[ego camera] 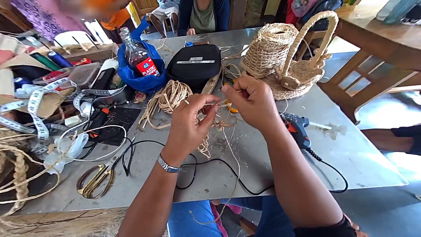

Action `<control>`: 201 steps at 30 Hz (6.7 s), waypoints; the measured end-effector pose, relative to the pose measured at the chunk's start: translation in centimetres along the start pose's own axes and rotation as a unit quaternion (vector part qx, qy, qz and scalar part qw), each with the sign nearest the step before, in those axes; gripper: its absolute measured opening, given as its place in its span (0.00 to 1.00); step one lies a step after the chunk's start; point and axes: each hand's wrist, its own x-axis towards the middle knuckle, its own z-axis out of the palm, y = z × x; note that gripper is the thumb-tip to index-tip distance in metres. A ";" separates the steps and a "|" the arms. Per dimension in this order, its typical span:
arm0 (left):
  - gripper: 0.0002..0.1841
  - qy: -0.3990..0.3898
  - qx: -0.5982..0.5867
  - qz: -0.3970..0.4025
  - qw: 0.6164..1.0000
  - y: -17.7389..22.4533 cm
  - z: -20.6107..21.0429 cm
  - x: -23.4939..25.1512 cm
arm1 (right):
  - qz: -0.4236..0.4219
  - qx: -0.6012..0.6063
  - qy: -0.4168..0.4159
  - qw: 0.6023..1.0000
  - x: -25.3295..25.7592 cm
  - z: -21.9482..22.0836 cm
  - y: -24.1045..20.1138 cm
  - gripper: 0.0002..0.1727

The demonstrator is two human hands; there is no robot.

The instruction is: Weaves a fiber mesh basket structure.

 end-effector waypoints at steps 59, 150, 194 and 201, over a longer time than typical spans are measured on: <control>0.27 -0.061 -0.459 -0.283 0.840 -1.2 -0.9 0.3 | 0.205 0.252 0.021 0.946 0.4 -0.6 0.5 0.12; 0.20 -0.032 -0.414 -0.324 0.850 -4.0 -2.1 0.5 | 0.160 0.308 -0.130 0.929 0.2 0.1 1.4 0.17; 0.07 0.036 0.130 -0.034 0.990 -2.2 -0.9 -0.1 | 0.080 0.094 -0.069 0.990 -0.1 0.2 -0.1 0.07; 0.06 0.072 0.144 -0.013 0.987 -2.1 -0.3 -0.2 | 0.118 0.213 -0.097 0.965 -0.4 1.7 -0.9 0.10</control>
